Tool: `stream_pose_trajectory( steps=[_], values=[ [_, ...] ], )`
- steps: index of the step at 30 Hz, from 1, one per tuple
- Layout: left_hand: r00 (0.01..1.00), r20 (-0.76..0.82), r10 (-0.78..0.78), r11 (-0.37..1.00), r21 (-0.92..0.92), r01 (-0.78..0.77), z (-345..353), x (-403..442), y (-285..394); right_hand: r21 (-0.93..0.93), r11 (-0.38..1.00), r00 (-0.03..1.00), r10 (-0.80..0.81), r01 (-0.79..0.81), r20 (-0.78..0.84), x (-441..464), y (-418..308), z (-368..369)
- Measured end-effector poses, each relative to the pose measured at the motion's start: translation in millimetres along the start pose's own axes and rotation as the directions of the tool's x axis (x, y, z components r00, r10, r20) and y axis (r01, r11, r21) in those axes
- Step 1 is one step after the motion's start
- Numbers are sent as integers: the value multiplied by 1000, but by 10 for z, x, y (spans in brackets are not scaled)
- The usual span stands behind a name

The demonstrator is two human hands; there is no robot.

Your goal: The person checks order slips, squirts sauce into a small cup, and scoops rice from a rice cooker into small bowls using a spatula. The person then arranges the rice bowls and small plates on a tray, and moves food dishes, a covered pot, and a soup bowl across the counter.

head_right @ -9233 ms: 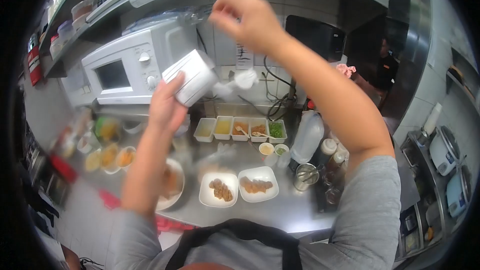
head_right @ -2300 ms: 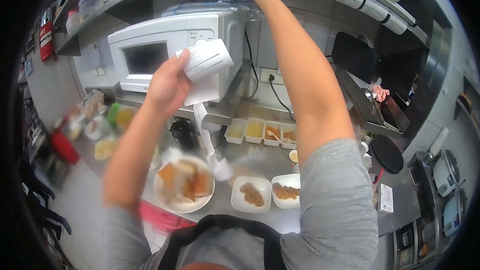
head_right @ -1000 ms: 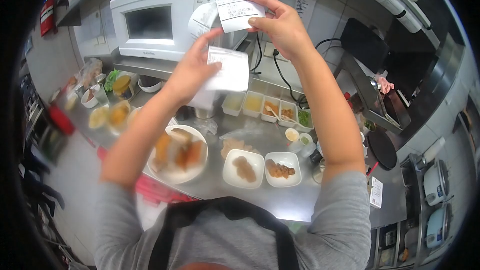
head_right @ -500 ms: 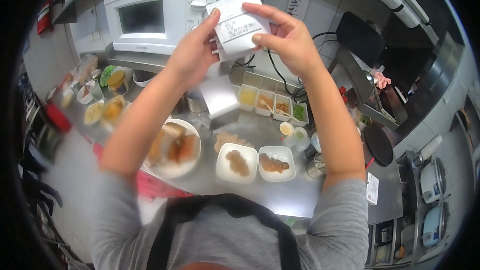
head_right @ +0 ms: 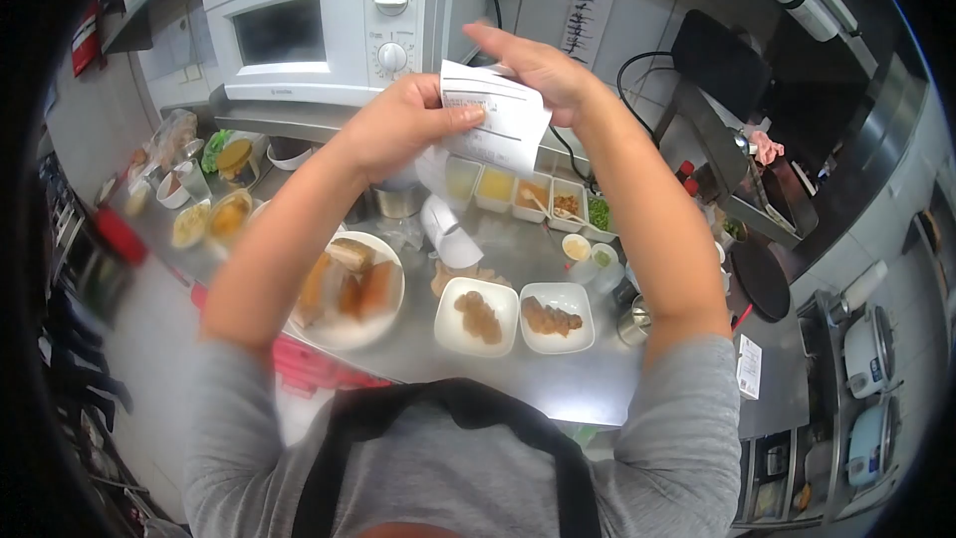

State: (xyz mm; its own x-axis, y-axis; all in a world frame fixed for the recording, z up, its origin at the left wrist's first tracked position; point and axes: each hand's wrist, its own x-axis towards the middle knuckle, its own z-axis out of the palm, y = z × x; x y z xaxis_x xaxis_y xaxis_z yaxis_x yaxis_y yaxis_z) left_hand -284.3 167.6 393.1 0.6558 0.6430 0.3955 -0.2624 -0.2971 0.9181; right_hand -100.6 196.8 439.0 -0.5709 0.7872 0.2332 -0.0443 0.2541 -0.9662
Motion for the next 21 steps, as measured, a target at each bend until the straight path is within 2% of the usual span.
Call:
stream_pose_trajectory(
  steps=[1, 2, 5, 6, 7, 8, 10, 12, 13, 15, 18, 21],
  values=[
    [1000, 15, 6, 1000, 11, -6, 20, -22, -8, -35, 998, 998, -51, 52, 31, 62, 55, -4],
    [998, 24, -52, 993, 108, 49, 44, -60, -16, 74, 997, 999, -26, 23, 33, 70, 78, -25],
    [974, 18, -227, 898, 391, 202, 151, -221, -51, 20, 962, 956, -269, 273, -121, 118, -28, 24],
    [984, 127, -129, 866, 498, 49, 83, -236, -272, 18, 958, 950, -280, 285, -135, 120, -65, 0],
    [985, 55, -164, 828, 551, 107, 101, -318, -273, -20, 959, 947, -282, 282, -152, 100, -98, -6],
    [998, 14, -62, 859, 510, 47, 76, -365, -333, -56, 959, 944, -283, 278, -171, 70, -127, -1],
    [999, -46, 16, 938, 347, 1, 59, -370, -380, -90, 953, 932, -301, 289, -201, 29, -149, 6],
    [997, -69, -31, 996, 77, 36, 103, -312, -374, -87, 944, 918, -329, 318, -223, -9, -141, 19],
    [998, -14, -69, 997, 20, 69, 135, -288, -339, -92, 937, 913, -349, 337, -212, -51, -133, 47],
    [1000, -22, 1, 930, -367, -9, 193, -129, -416, -105, 919, 899, -395, 381, -190, -177, -127, 126],
    [990, -136, 40, 819, -562, -111, 79, 99, -311, -236, 900, 894, -411, 366, -179, -431, -126, 194],
    [969, -238, 61, 752, -628, -201, -71, 249, -176, -404, 862, 916, -381, 304, -124, -632, -159, 120]
  ],
)
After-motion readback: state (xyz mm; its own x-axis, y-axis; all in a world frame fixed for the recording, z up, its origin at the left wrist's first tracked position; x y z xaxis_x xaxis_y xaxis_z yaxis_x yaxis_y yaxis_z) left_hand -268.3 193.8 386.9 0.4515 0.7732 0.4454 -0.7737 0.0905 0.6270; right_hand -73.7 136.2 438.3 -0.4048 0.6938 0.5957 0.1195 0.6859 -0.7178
